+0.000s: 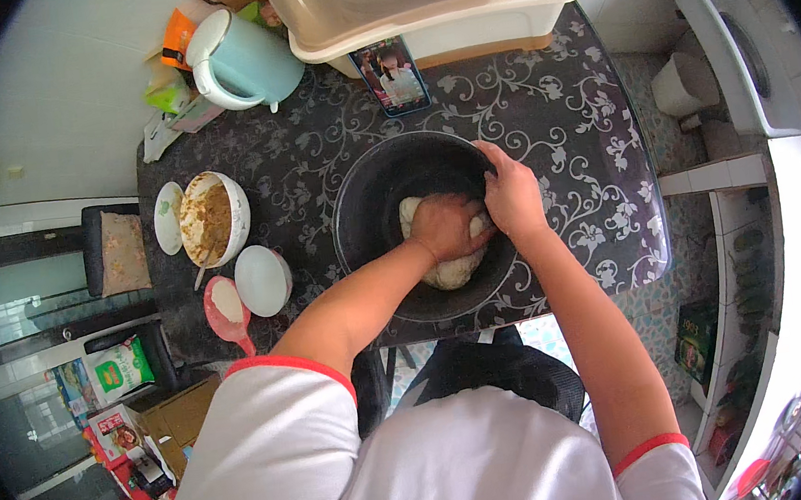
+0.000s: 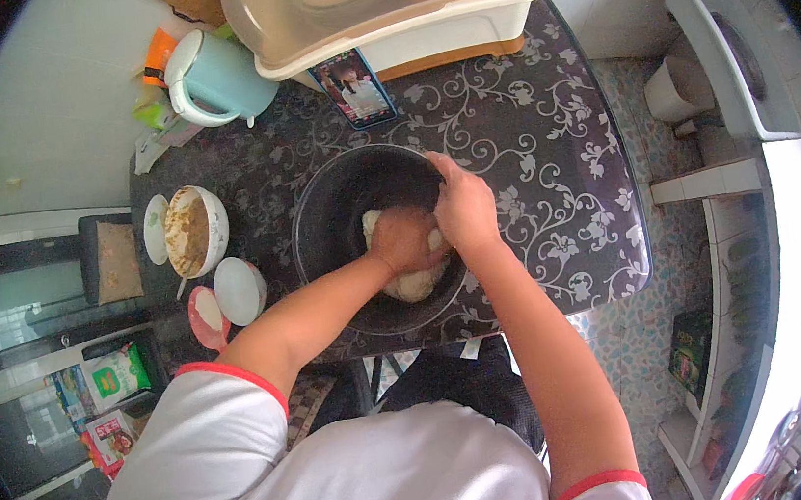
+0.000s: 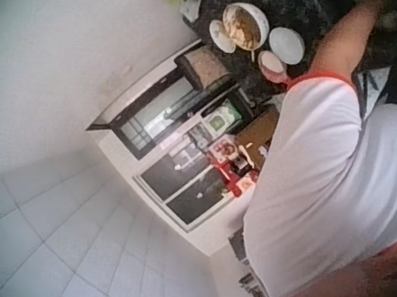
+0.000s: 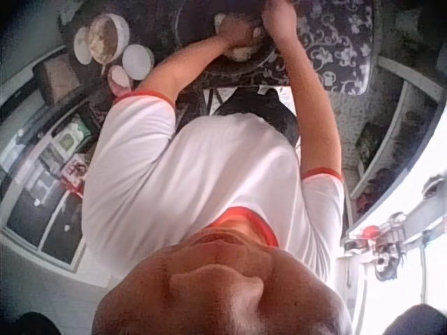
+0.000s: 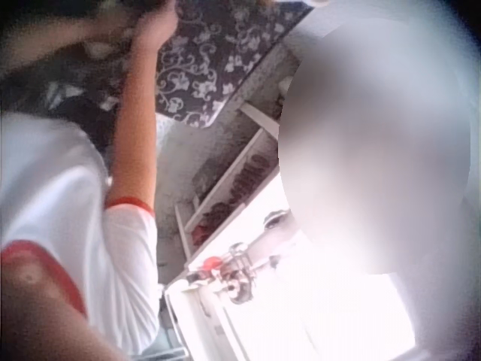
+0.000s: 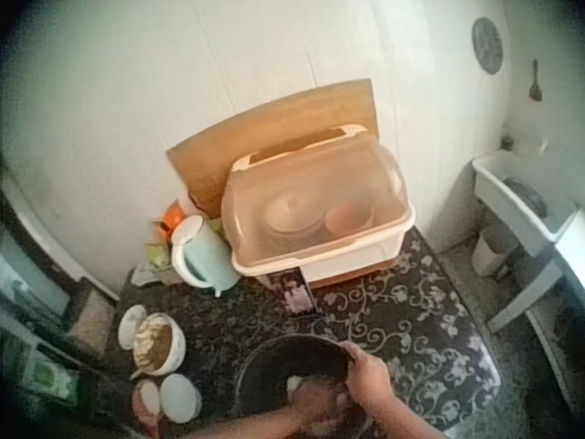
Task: The person kneads a ball of dough in a black bowl using both hands, repeatedly pressing and folding it. A smartphone is visible on the table, and the person briefly taps the screen before resuming kneading.
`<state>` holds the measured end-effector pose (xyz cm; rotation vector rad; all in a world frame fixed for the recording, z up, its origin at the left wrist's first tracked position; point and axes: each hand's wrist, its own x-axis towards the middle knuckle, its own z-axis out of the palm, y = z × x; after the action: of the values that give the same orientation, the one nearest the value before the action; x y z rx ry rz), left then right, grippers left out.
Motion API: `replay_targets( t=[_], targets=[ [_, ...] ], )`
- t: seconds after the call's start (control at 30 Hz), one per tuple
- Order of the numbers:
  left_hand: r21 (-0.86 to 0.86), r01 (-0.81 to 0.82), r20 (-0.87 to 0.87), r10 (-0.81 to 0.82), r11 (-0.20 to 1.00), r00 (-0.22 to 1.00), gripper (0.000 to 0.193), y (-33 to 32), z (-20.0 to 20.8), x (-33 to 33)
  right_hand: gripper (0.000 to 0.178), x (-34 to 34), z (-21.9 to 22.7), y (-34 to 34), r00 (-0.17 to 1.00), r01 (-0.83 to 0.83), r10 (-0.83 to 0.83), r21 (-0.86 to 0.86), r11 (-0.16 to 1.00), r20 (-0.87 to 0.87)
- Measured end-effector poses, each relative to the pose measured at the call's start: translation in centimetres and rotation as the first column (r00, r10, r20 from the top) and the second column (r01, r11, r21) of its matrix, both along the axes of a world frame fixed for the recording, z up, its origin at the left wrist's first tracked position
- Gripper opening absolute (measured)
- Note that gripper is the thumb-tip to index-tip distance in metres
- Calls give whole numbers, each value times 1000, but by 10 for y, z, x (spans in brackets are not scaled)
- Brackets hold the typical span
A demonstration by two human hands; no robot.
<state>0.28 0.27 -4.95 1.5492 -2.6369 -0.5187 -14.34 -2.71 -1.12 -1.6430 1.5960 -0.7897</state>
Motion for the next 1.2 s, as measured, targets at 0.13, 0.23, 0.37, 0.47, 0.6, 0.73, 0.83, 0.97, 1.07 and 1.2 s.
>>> replay_targets(
  t=[0.13, 0.23, 0.37, 0.47, 0.6, 0.73, 0.83, 0.97, 1.07, 1.2],
  targets=[
    [46, -73, -88, 77, 996, 993, 46, -21, -14, 0, 46, -2, 5, 0, 1000, -15, 15, 7, 1000, 18],
    [-8, -117, -157, 115, 993, 981, 46, -36, -21, 2, 45, -2, 8, -1, 1000, -27, 27, -1, 1000, -3],
    [4, -189, -236, 185, 982, 954, 46, -58, -23, 0, 46, -2, -2, -1, 1000, 1, -1, -85, 996, -4],
    [-5, -163, -190, 159, 987, 969, 44, -70, -32, 1, 48, -2, -2, -6, 1000, 19, -21, -146, 989, -15],
    [115, -171, -196, 191, 979, 962, 44, -66, -28, 9, 49, 5, -10, -6, 998, 47, -50, -120, 992, -22],
    [497, -220, -88, 300, 840, 950, 47, -50, 27, 20, 47, 5, 1, -8, 998, 32, -35, -49, 998, -55],
    [224, -143, 68, 131, 964, 989, 45, -3, 68, -1, 45, 0, -7, -7, 997, 40, -44, -59, 997, -70],
    [-187, 3, -71, -16, 982, 997, 38, 26, 32, 9, 45, 5, -2, -4, 998, 9, -10, -18, 1000, -54],
    [-153, 16, -45, -23, 988, 999, 35, 12, 8, -1, 45, 6, 5, -1, 999, -1, 2, 29, 1000, -33],
    [54, -39, 5, 39, 998, 999, 37, -16, 3, -6, 45, 3, 3, 0, 1000, -17, 18, 33, 999, -17]
  ],
)
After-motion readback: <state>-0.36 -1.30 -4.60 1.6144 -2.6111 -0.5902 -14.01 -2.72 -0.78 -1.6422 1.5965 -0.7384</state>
